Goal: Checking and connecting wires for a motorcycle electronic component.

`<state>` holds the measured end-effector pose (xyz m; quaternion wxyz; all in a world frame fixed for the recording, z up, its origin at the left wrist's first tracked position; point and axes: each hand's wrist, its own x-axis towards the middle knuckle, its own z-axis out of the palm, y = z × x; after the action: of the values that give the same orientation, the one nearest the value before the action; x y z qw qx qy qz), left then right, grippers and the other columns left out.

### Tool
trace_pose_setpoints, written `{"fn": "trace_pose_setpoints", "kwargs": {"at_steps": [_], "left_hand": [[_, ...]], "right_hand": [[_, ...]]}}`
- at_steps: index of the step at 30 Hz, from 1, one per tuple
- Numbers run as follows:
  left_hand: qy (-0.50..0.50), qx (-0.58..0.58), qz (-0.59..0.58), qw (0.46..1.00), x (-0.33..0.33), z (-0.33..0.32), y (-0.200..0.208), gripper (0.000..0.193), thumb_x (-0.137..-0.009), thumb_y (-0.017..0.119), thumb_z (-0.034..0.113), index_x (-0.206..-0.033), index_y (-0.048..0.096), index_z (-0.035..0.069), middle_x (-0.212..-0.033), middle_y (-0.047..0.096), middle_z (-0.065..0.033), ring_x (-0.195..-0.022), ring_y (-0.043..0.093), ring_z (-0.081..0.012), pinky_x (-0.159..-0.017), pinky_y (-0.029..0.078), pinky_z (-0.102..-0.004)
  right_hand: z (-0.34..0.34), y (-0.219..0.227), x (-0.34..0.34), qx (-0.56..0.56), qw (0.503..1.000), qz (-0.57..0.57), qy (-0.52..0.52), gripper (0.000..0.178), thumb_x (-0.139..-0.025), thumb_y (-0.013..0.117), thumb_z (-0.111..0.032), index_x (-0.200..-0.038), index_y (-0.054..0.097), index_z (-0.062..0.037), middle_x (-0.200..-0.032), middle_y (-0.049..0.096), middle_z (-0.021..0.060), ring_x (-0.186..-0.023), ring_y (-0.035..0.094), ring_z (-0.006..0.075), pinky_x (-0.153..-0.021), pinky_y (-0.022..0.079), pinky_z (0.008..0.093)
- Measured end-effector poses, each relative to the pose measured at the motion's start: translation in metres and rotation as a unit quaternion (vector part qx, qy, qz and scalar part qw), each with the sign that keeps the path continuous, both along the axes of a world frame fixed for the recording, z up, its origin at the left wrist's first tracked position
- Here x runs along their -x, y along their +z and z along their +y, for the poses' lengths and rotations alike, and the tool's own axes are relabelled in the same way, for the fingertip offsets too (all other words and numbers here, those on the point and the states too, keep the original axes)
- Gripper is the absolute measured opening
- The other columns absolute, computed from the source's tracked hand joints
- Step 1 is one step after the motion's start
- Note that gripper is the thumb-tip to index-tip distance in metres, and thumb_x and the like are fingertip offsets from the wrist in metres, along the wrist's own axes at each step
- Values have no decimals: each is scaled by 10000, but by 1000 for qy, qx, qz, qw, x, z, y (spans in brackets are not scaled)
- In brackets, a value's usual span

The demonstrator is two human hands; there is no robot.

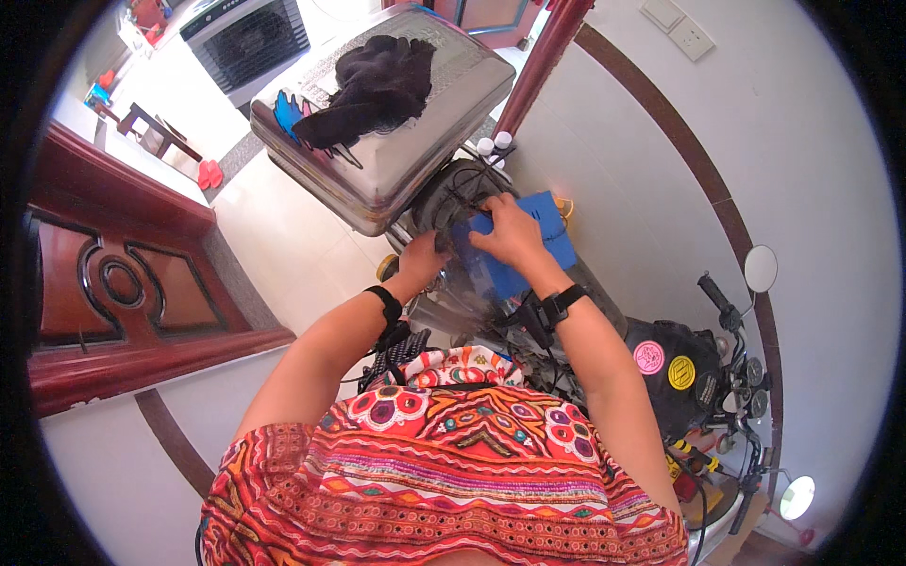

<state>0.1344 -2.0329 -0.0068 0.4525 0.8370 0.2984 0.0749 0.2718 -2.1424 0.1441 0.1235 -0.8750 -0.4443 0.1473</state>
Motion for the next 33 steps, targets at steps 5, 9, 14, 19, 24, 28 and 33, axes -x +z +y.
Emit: {"fn": "trace_pose_setpoints", "kwargs": {"at_steps": [5,9,14,19,24,28,33], "left_hand": [[4,-118,-13,993,-3,6,-11,253,-780,652,196,-971,606,37,-925,667,-176,-923,642,-373,-795,517,-465],[-10,-96,47,994,-5,6,-4,251,-787,634,204,-978,614,44,-939,671,-176,-915,646,-379,-786,521,-471],[-61,-103,68,991,-7,17,1,317,-799,620,229,-1041,597,26,-970,658,-213,-923,634,-396,-792,510,-488],[34,-140,-42,989,-3,34,5,349,-818,592,248,-1075,542,16,-949,632,-233,-899,618,-424,-787,501,-498],[40,-86,-60,994,-13,45,51,399,-855,596,271,-1142,495,12,-979,630,-260,-904,598,-459,-768,474,-521],[32,-13,-129,991,-24,27,109,351,-866,625,239,-1127,504,39,-925,639,-246,-890,607,-441,-738,475,-481],[-4,97,-198,975,-35,28,123,349,-848,645,209,-1120,530,25,-932,650,-250,-886,611,-457,-763,482,-492]], "right_hand": [[-2,3,9,-44,999,-4,-21,521,-673,743,-316,-1086,584,-41,-1084,560,136,-956,603,344,-828,498,416],[-14,7,7,-81,997,-6,-9,498,-668,744,-292,-1061,568,-42,-1080,539,140,-965,589,352,-815,496,414],[-30,9,13,-119,992,-9,31,454,-680,713,-284,-1041,561,-56,-1081,531,120,-933,601,347,-781,510,421],[-33,9,25,-107,993,-17,47,435,-685,714,-278,-1035,558,-73,-1070,529,114,-911,603,349,-743,519,429],[-34,6,21,-115,991,-15,69,441,-679,723,-278,-1033,559,-73,-1064,529,112,-911,603,350,-740,518,432],[-35,8,21,-106,992,-11,69,451,-686,733,-289,-1045,573,-69,-1080,533,111,-922,604,348,-757,519,429],[-25,6,21,-125,987,1,106,373,-751,711,-212,-1064,589,-50,-1123,557,130,-953,602,345,-815,506,411]]}}
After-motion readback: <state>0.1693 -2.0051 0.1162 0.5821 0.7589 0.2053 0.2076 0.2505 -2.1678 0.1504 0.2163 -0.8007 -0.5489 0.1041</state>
